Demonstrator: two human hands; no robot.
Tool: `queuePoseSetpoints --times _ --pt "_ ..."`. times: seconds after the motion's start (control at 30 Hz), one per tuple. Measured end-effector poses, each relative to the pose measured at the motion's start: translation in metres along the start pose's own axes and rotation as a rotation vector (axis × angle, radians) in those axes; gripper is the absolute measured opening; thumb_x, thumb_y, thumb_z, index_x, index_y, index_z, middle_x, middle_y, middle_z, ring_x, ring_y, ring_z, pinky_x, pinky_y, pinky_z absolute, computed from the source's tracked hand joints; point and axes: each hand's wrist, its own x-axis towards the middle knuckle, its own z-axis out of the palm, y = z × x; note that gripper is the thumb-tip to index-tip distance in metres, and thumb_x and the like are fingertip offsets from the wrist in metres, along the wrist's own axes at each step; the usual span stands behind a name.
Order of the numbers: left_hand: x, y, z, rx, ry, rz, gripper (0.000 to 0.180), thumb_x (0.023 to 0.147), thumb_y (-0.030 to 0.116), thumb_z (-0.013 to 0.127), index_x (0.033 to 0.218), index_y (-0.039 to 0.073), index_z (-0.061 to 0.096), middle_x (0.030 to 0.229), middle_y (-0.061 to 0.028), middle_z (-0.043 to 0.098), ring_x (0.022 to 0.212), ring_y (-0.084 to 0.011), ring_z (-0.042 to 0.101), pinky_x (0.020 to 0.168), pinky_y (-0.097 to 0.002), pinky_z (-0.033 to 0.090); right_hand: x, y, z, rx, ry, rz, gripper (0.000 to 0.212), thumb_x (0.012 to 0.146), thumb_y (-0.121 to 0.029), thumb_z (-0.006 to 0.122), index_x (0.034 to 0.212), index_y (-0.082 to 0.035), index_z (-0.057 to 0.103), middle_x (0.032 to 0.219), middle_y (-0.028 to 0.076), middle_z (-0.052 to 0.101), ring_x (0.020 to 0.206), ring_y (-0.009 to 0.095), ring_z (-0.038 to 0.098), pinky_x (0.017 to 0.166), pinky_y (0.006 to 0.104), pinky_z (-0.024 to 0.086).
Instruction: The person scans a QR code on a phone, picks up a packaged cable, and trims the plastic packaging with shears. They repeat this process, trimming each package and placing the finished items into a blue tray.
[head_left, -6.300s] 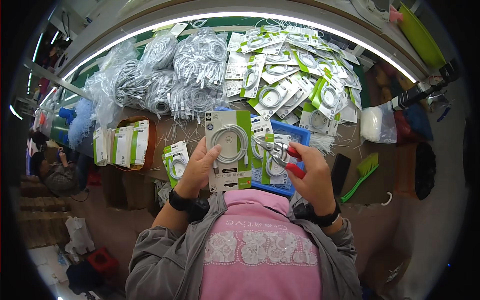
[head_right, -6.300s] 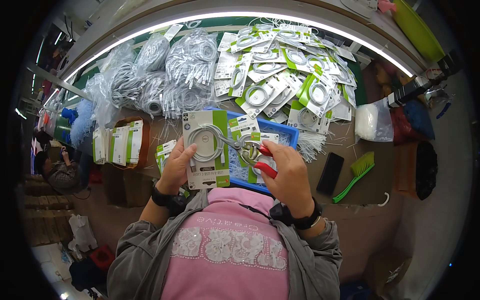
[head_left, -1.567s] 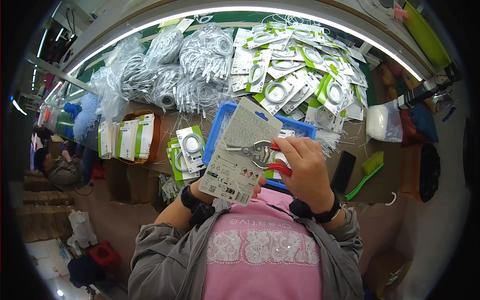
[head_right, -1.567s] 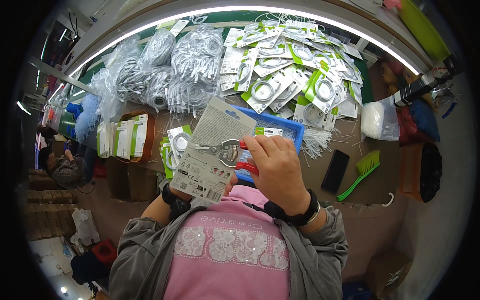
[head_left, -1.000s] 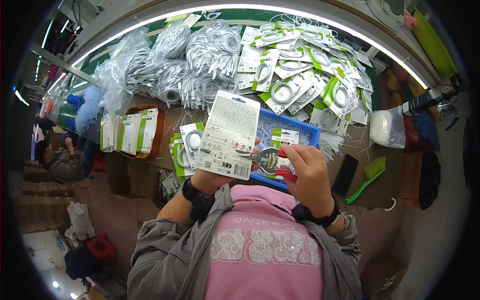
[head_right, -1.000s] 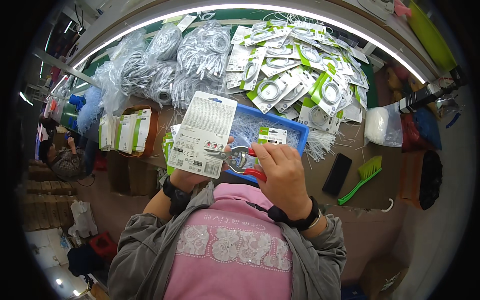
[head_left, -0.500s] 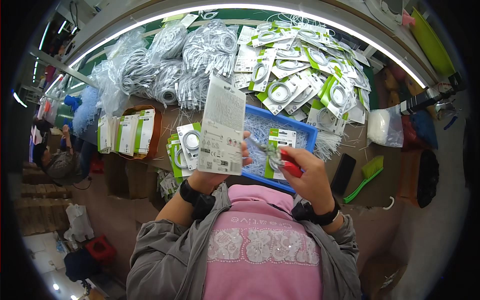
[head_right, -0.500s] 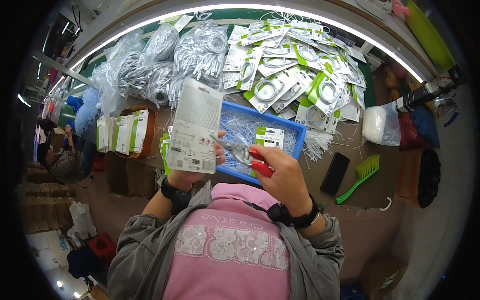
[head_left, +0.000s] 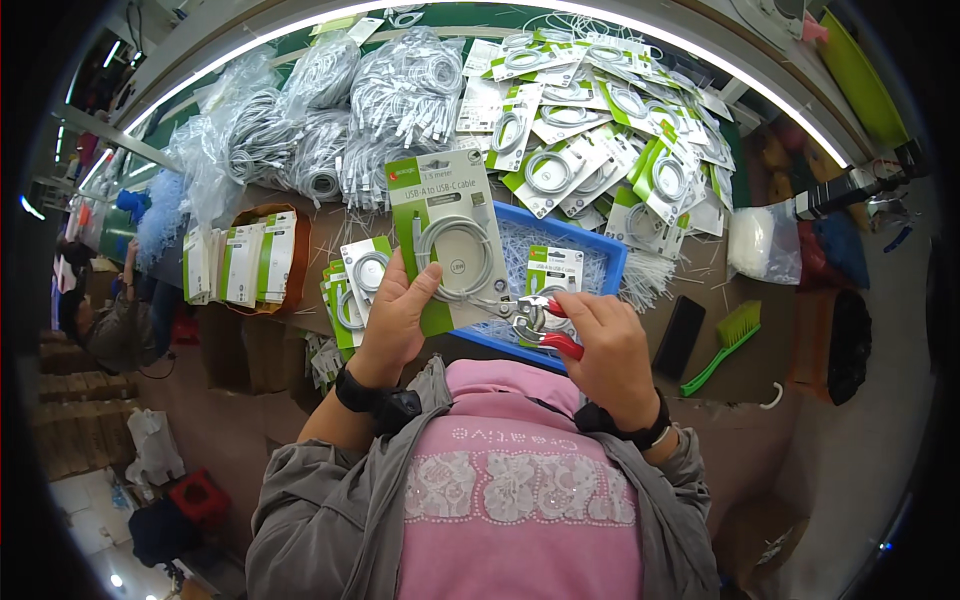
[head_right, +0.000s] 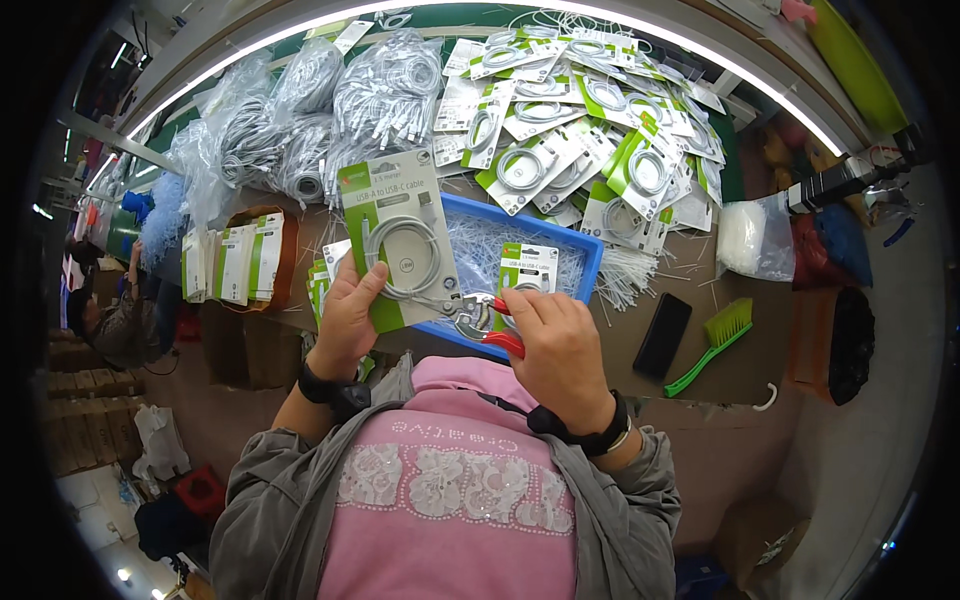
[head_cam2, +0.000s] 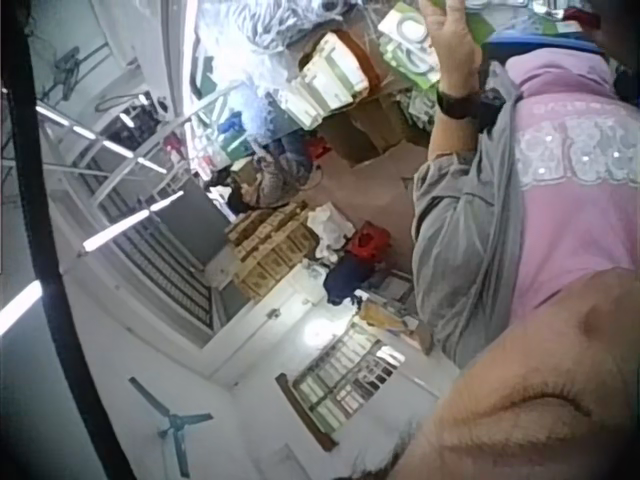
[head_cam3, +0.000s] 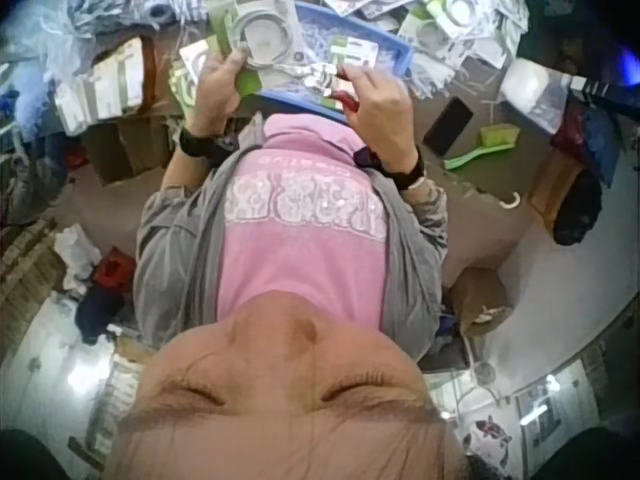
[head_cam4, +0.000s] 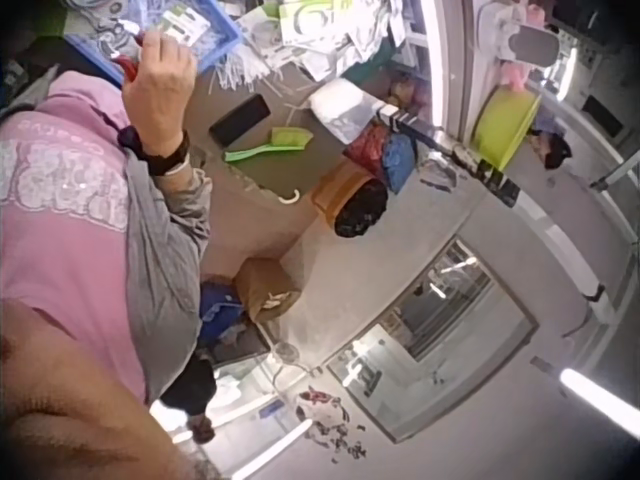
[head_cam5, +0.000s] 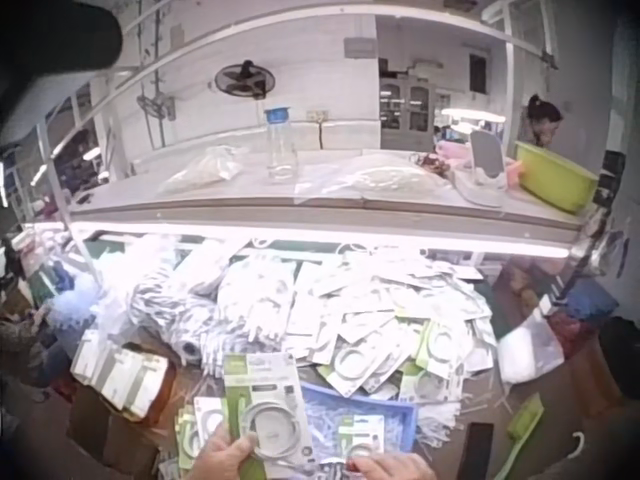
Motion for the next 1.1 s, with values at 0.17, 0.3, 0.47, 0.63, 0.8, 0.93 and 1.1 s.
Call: queuePoseSetpoints --times 0.17,0.3,0.47,0.63,0.8,0.93,1.1 --pt "0.0 -0.002 0.001 0.045 -0.009 0.072 0.038 0.096 0.007 0.046 0.133 0.004 0.034 0.124 -0.0104 0.052 0.112 -0.0183 0.054 0.094 -0.0343 0.047 0.0 -0.001 0.005 -0.037 0.001 -0.001 0.052 0.062 -0.01 0.077 0.111 -0.007 0.059 0.096 0.008 0.062 0.085 0.027 0.057 0.075 0.0377 0.043" --pt "0.0 -0.004 0.001 0.091 0.006 0.121 0.037 0.097 0.007 0.045 0.132 0.004 0.034 0.123 -0.0096 0.052 0.111 -0.017 0.053 0.094 -0.0326 0.046 0.001 -0.002 0.008 -0.033 0.007 -0.001 0.051 0.062 -0.01 0.077 0.11 -0.007 0.059 0.096 0.007 0.061 0.086 0.026 0.056 0.076 0.0376 0.043" --pt "0.003 -0.008 -0.001 0.249 -0.003 0.207 0.034 0.098 0.008 0.041 0.131 0.005 0.034 0.125 -0.0109 0.05 0.111 -0.0203 0.056 0.093 -0.037 0.05 0.003 -0.005 0.008 -0.042 0.049 -0.018 0.05 0.063 -0.01 0.076 0.11 -0.007 0.059 0.093 0.008 0.062 0.082 0.027 0.058 0.072 0.0379 0.045" --pt "0.008 -0.007 0.003 0.216 0.021 0.252 0.034 0.098 0.008 0.042 0.131 0.005 0.035 0.124 -0.0095 0.051 0.11 -0.0182 0.055 0.092 -0.0345 0.048 0.005 0.002 0.022 0.17 0.037 0.028 0.044 0.066 -0.009 0.075 0.108 -0.005 0.058 0.087 0.012 0.063 0.076 0.03 0.061 0.067 0.0366 0.048" --pt "0.012 -0.016 0.013 0.012 0.027 0.22 0.036 0.098 0.011 0.044 0.132 0.005 0.034 0.121 -0.007 0.051 0.109 -0.0136 0.052 0.093 -0.03 0.044 0.038 -0.019 0.039 0.439 0.2 0.066 0.038 0.07 -0.007 0.072 0.105 -0.003 0.058 0.086 0.016 0.063 0.077 0.033 0.062 0.068 0.0356 0.05" --pt "0.021 -0.032 0.023 0.012 0.022 0.296 0.035 0.098 0.011 0.045 0.131 0.005 0.034 0.119 -0.0056 0.051 0.106 -0.0127 0.052 0.091 -0.0287 0.045 0.05 -0.025 0.066 0.359 0.311 0.063 0.039 0.068 -0.005 0.071 0.104 -0.003 0.056 0.086 0.016 0.061 0.076 0.033 0.061 0.067 0.0375 0.049" --pt "0.019 -0.036 0.001 0.052 0.103 0.35 0.035 0.097 0.012 0.047 0.13 0.004 0.035 0.114 -0.0053 0.053 0.101 -0.0126 0.053 0.087 -0.0275 0.045 0.046 -0.03 0.07 0.335 0.222 0.058 0.035 0.069 -0.002 0.066 0.104 -0.002 0.057 0.09 0.018 0.062 0.082 0.035 0.061 0.072 0.0385 0.049"
